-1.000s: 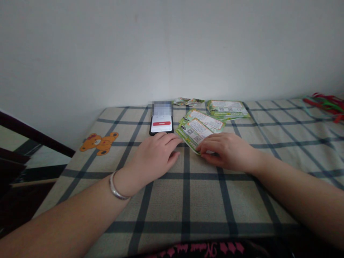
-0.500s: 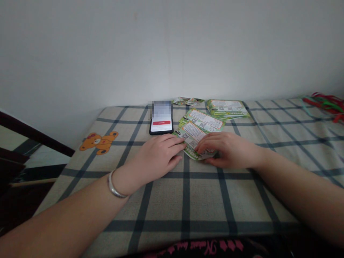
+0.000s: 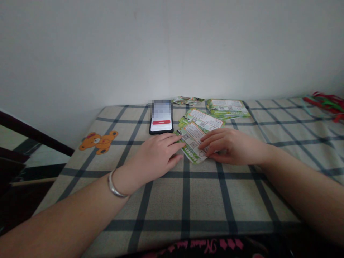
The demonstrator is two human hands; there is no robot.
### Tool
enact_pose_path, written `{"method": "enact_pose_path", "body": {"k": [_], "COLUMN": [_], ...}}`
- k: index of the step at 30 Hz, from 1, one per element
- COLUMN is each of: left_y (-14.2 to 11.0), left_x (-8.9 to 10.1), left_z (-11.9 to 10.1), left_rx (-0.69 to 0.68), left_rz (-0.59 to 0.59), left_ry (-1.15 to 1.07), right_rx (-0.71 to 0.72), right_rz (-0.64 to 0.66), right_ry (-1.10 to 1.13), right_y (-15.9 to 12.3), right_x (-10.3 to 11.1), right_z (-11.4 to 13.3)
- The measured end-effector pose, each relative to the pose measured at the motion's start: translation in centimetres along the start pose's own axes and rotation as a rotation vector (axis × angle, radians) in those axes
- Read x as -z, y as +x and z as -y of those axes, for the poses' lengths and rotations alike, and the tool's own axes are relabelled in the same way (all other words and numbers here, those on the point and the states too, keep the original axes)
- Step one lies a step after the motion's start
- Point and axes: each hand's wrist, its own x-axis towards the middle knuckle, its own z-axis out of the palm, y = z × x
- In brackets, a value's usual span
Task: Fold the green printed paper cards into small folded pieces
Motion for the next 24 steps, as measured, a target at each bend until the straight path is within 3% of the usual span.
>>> {"method": "enact_pose_path", "body": {"k": [19, 24], "left_y": [0.0, 0.1], "left_x": [0.0, 0.3], "left_z": [0.5, 0.6], "left_rx": [0.142, 0.077], "left_rz": [-0.047, -0.004], "left_ry": [-0.029, -0.063], "right_rx": [-0.075, -0.103], "right_rz": [0.083, 0.085], "right_ry": [0.24, 0.23], "right_y": [0.6, 0.5], "right_x": [-0.1, -0.2], "right_z": [2.4, 2.8]}}
